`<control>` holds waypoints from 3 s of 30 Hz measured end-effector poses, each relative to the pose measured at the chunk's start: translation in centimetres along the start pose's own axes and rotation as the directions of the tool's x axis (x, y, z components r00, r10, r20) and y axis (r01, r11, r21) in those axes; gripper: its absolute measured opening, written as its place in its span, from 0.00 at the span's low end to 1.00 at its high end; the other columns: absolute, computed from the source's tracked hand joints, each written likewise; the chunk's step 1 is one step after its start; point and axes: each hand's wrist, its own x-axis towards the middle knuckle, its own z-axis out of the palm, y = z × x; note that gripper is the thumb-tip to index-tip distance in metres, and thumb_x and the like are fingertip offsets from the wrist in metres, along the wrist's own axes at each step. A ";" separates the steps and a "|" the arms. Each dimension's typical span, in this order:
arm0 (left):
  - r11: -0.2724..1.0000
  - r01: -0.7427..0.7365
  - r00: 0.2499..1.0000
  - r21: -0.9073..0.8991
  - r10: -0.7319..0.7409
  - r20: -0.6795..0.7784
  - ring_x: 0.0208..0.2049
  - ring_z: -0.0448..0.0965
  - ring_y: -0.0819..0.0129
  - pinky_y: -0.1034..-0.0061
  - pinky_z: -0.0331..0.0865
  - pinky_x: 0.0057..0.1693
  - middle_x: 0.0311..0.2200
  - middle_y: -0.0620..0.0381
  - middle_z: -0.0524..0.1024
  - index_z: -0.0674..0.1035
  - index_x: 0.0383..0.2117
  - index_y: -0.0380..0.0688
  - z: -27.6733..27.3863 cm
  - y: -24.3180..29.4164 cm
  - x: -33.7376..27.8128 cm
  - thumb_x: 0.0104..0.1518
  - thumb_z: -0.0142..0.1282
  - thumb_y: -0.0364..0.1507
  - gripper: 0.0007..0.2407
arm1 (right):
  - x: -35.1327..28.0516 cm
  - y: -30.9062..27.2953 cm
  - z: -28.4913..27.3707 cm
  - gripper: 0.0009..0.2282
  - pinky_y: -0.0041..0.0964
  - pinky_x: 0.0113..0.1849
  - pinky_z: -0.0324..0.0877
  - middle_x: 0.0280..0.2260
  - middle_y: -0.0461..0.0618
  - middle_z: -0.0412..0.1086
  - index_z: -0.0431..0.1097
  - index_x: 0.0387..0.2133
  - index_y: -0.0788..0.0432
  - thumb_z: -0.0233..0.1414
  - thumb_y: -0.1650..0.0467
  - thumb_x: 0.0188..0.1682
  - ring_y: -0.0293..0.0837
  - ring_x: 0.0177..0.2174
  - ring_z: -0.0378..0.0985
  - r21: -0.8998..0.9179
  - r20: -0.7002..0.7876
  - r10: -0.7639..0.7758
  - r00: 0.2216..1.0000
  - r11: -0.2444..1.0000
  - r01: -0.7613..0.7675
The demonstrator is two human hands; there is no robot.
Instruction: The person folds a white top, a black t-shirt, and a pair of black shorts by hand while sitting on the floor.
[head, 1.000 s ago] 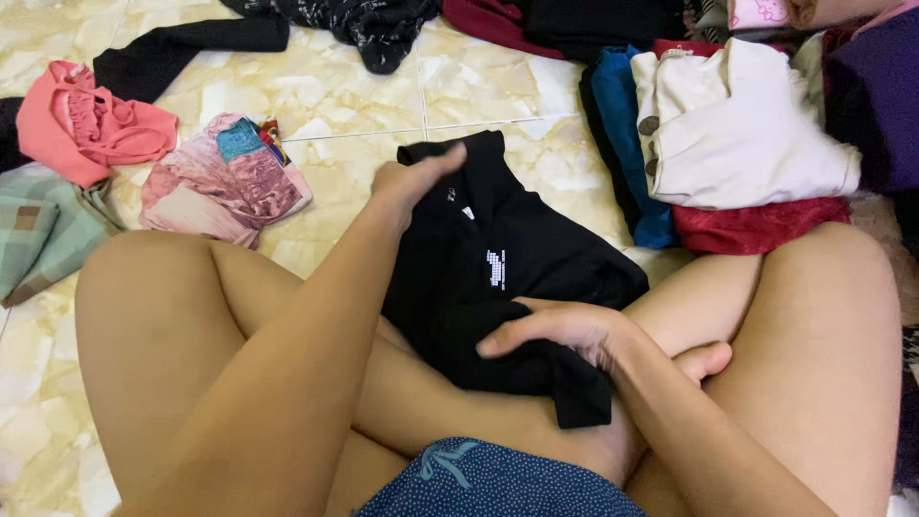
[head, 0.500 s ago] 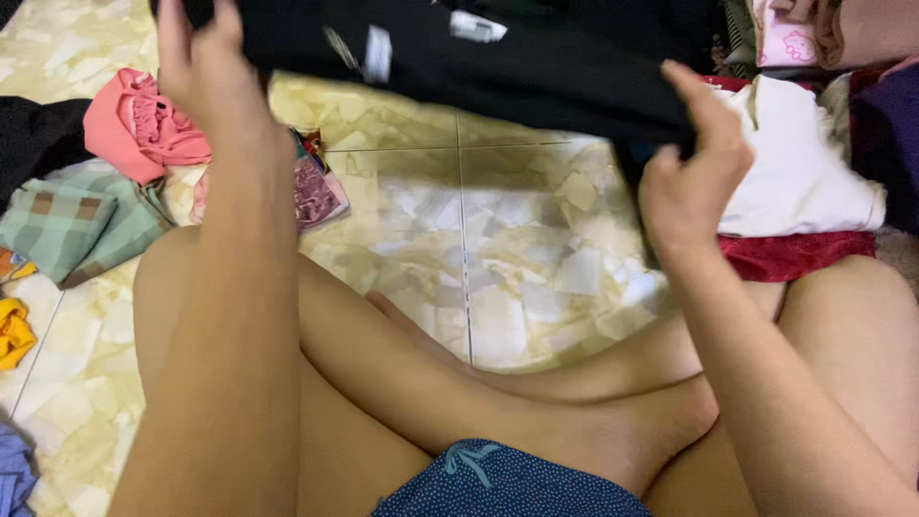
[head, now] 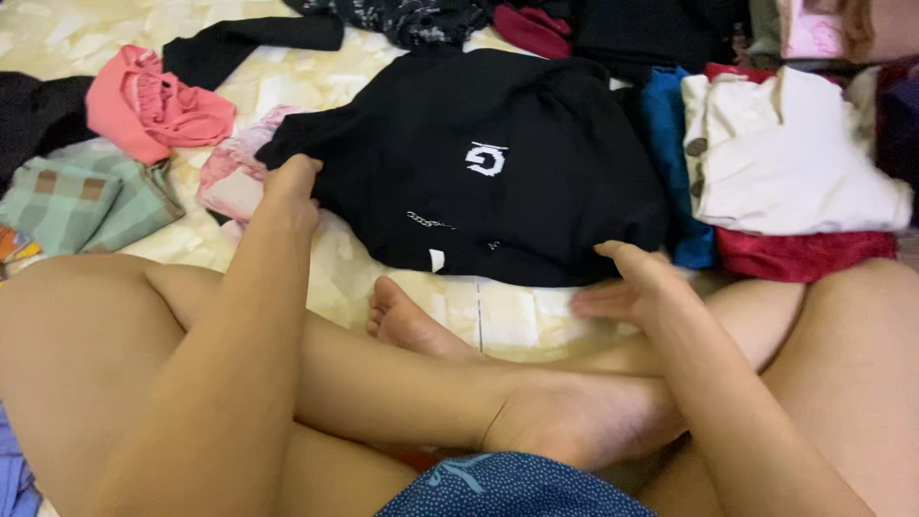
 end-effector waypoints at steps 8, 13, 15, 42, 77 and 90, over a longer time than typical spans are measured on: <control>0.926 0.292 0.943 0.241 -0.320 0.087 0.49 0.78 0.45 0.42 0.75 0.46 0.56 0.42 0.64 0.35 0.64 0.76 -1.9 0.3 1.0 0.61 0.52 0.43 0.36 | 2.1 1.4 2.4 0.30 0.58 0.38 0.72 0.43 0.84 0.66 0.54 0.51 0.81 0.51 0.60 0.51 0.70 0.41 0.75 0.247 0.338 0.096 0.936 0.951 -0.186; 0.969 0.244 0.969 -0.027 -0.245 -0.023 0.32 0.78 0.53 0.57 0.69 0.35 0.34 0.51 0.76 0.60 0.51 0.63 -1.9 5.4 -0.3 0.54 0.54 0.28 0.21 | 8.2 0.8 0.1 0.17 0.63 0.57 0.58 0.58 0.62 0.56 0.59 0.48 0.58 0.51 0.62 0.52 0.65 0.60 0.59 0.791 0.162 -0.075 0.984 0.606 -0.084; 0.944 0.118 0.981 -0.308 -0.159 -0.111 0.29 0.75 0.59 0.58 0.68 0.33 0.29 0.55 0.74 0.69 0.44 0.59 -3.6 8.1 -1.1 0.49 0.57 0.24 0.17 | 9.3 -1.0 -2.0 0.09 0.56 0.50 0.65 0.40 0.53 0.62 0.64 0.35 0.56 0.54 0.65 0.50 0.53 0.45 0.66 0.905 0.164 -0.235 0.958 0.423 -0.051; 0.722 -0.258 0.952 -0.642 0.305 -0.040 0.34 0.88 0.55 0.50 0.87 0.43 0.41 0.48 0.85 0.74 0.44 0.48 -9.6 14.3 -4.1 0.44 0.61 0.13 0.21 | 7.6 -16.9 -4.3 0.06 0.19 0.16 0.54 0.26 0.33 0.71 0.68 0.33 0.44 0.53 0.60 0.52 0.29 0.18 0.65 0.750 0.360 -0.562 0.744 0.649 0.128; -0.036 -0.584 0.768 0.811 0.301 0.566 0.41 0.81 0.39 0.49 0.69 0.48 0.36 0.34 0.80 0.82 0.36 0.38 -6.3 -0.5 -15.8 0.49 0.55 0.20 0.09 | 1.1 0.0 6.7 0.08 0.39 0.36 0.72 0.25 0.49 0.74 0.71 0.29 0.52 0.60 0.77 0.39 0.48 0.30 0.78 -0.118 0.263 -0.906 0.331 0.310 0.943; 0.072 -0.897 0.383 0.436 0.618 0.687 0.38 0.78 0.44 0.55 0.69 0.42 0.29 0.46 0.80 0.82 0.32 0.48 -8.2 4.3 -21.0 0.48 0.64 0.42 0.14 | -0.3 -4.2 -4.7 0.06 0.28 0.31 0.61 0.22 0.43 0.66 0.75 0.27 0.62 0.63 0.72 0.42 0.35 0.26 0.64 -0.119 0.501 -0.766 0.403 0.401 0.908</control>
